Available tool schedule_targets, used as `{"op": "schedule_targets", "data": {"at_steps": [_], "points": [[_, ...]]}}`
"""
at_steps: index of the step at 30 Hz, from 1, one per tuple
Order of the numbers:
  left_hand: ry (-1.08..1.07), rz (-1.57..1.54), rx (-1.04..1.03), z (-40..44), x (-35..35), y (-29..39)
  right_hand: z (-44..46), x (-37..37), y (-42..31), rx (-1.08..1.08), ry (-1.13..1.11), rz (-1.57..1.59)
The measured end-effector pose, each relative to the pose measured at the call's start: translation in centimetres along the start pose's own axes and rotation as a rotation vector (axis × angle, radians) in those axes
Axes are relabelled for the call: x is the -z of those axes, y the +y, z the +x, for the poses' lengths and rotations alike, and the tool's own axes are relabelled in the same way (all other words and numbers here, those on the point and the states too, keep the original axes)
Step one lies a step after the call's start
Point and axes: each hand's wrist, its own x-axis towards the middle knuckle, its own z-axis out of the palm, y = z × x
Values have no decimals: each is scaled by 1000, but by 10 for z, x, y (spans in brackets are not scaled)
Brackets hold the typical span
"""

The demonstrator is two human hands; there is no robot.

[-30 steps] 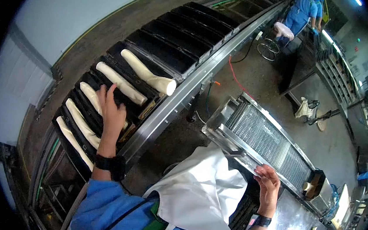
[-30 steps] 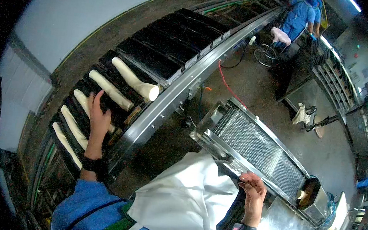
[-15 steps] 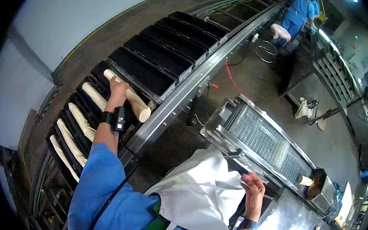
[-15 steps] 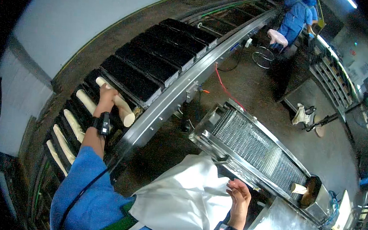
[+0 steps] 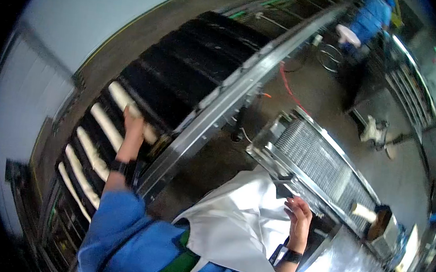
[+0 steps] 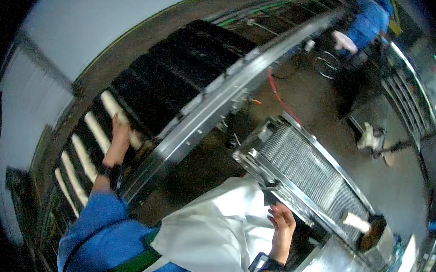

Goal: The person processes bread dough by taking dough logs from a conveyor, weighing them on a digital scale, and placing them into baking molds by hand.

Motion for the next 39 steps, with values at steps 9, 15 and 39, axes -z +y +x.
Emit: {"op": "schedule_targets", "data": {"at_steps": [9,15,39], "points": [[-137,-110,77,-137,41,51,73,91,-46,562,468,-996],[-173,301,-996,-133,-7,64,118,164,-36,284,661,-1731],[-838,909,-1327,-137,-210,65,-183,208,105,-13,1642,-741]]}}
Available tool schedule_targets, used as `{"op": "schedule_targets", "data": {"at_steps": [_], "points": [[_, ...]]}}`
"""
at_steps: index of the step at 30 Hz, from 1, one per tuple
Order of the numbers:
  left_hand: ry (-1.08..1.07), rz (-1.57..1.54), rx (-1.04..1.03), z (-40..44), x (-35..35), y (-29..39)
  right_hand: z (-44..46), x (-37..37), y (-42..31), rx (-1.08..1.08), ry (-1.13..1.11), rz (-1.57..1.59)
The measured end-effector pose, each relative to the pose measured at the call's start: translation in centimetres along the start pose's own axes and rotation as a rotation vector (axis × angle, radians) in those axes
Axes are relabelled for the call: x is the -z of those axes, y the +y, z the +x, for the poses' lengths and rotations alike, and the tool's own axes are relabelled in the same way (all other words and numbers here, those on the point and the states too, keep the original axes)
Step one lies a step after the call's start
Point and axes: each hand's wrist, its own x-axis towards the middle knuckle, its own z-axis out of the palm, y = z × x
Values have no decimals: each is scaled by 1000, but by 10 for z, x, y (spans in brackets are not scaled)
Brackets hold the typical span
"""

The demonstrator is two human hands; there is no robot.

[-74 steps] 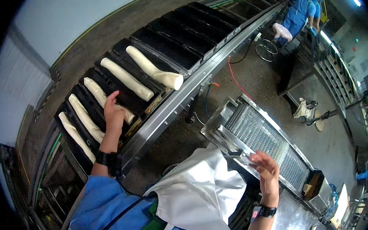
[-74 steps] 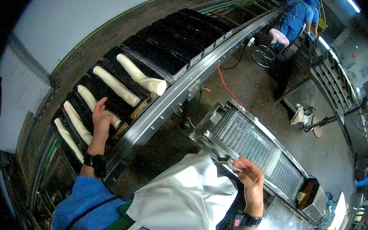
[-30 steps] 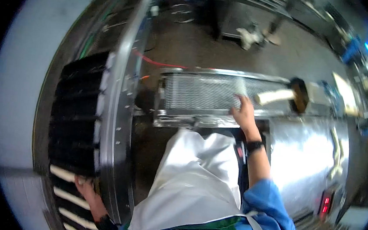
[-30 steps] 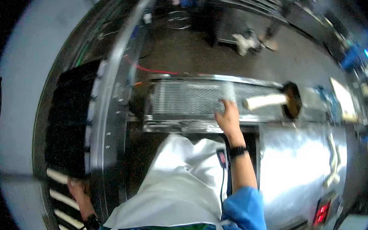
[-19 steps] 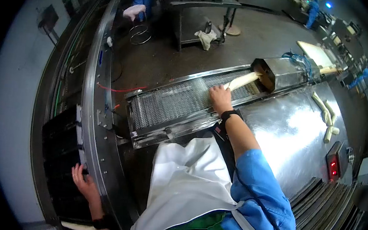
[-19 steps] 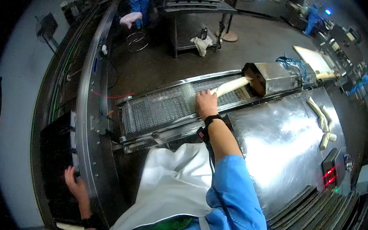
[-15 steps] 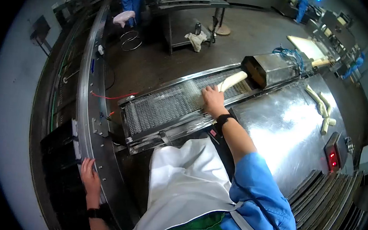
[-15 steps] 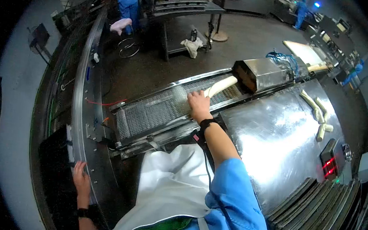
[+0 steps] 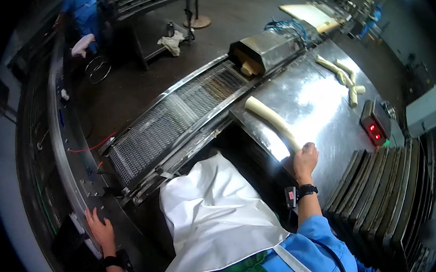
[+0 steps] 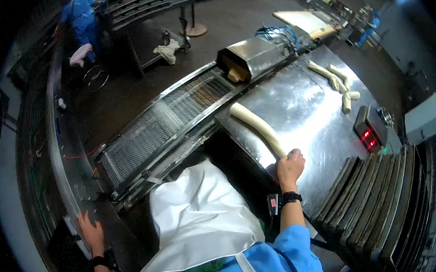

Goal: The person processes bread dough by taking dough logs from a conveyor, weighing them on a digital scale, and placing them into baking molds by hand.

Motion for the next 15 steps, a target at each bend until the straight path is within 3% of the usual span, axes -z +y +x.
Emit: {"op": "schedule_targets", "data": {"at_steps": [1,2,4,6,9,12,15], "points": [[5,56,-8,1,-4,-4,-5,3,2,144,138,-351],[3,49,-31,2,-5,-5,-8,2,1,125,149,-359],[-20,29,-10,2,-6,-7,-15,-9,-4,423,29,-365],[-22,62,-14,1,-11,-12,-19,-35,-12,547,49,-388],[-25,75,14,2,-9,-9,-7,-45,-29,519,-111,-345],[-51,150,-30,2,-7,-12,10,-54,-39,502,-68,-328],[-67,154,-3,3,-9,-10,25,-79,-45,349,-19,-411]]}}
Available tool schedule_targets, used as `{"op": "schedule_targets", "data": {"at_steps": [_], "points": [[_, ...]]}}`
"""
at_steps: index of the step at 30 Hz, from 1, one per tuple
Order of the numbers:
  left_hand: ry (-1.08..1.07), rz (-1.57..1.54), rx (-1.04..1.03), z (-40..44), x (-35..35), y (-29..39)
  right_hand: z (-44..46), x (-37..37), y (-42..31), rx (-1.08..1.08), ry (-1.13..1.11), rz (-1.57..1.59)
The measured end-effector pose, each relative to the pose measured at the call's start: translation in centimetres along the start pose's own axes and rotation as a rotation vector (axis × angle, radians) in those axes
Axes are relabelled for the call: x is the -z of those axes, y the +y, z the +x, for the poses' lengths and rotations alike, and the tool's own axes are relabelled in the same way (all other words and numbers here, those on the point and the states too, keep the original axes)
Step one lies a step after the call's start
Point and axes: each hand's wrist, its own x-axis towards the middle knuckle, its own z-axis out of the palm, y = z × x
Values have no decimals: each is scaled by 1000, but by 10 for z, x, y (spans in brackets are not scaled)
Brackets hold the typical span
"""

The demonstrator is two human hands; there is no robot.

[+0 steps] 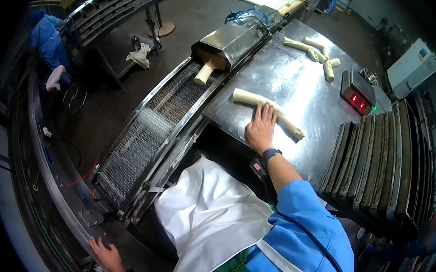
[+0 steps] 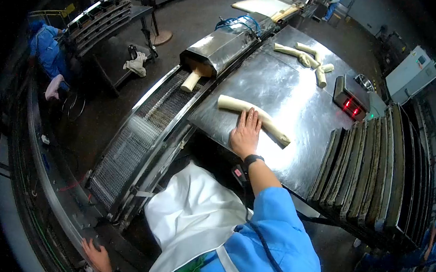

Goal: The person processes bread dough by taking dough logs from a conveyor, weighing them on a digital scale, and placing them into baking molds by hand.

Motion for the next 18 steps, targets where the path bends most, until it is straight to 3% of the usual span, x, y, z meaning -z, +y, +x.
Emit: {"op": "schedule_targets", "data": {"at_steps": [3,5,13,16,18], "points": [[-8,3,25,1,-2,-3,10,-7,-16,-72,-111,67],[-13,3,36,1,-4,-4,16,-12,-21,25,-161,76],[59,-45,-25,0,-8,-9,36,-23,-43,171,-143,129],[31,-62,52,-3,6,10,52,-28,-60,240,-106,167],[19,-51,51,-3,5,6,70,-24,-86,289,-219,481]]}}
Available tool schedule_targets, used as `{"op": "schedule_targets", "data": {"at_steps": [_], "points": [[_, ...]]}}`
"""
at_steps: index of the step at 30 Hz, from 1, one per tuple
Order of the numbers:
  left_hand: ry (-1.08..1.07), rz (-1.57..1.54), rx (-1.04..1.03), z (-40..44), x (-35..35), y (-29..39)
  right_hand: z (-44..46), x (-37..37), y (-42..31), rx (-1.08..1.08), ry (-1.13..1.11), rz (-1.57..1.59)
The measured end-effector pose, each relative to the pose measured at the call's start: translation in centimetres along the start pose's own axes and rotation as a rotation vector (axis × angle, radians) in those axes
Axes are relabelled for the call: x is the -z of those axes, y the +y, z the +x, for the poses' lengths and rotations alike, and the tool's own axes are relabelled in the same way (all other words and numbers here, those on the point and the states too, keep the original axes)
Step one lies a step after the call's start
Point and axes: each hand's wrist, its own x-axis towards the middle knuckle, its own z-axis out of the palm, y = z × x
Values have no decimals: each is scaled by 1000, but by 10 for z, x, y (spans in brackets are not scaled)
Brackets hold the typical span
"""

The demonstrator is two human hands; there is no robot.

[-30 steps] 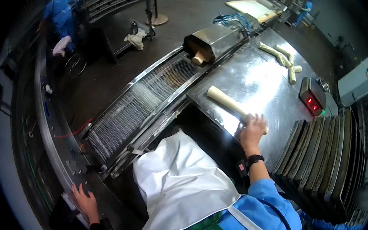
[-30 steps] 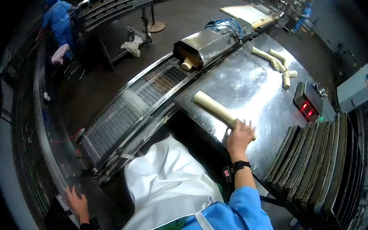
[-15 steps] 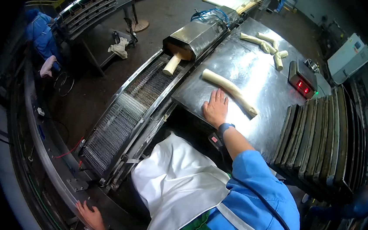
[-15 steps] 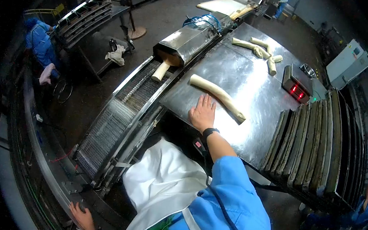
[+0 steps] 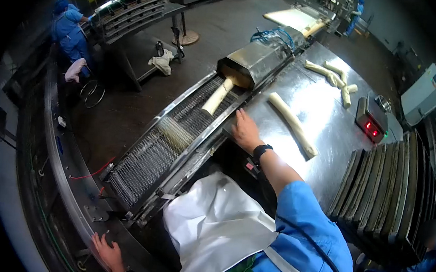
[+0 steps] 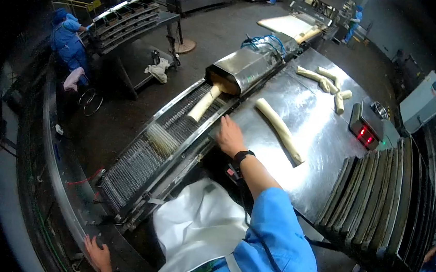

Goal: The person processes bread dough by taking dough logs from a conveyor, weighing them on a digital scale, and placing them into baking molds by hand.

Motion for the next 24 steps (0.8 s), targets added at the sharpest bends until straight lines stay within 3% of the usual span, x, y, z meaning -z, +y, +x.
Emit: {"op": "schedule_targets", "data": {"at_steps": [1,4,9,13,15,21,23,24], "points": [[-19,13,-16,1,0,-1,14,-10,-13,93,158,65],[-55,4,15,3,7,4,46,-29,-53,262,229,28],[44,-35,-10,3,-2,1,68,-45,-104,371,-231,-387],[70,-63,-51,1,-7,-7,62,-48,-127,389,-329,-427],[88,-65,-68,-1,-8,-7,56,-45,-124,342,-185,-298],[99,-104,-92,-1,-4,-5,67,-51,-121,367,-247,-169],[101,-122,-93,0,-7,-9,64,-54,-118,351,-116,48],[104,-143,-97,0,-9,-11,65,-45,-110,321,-117,311]]}}
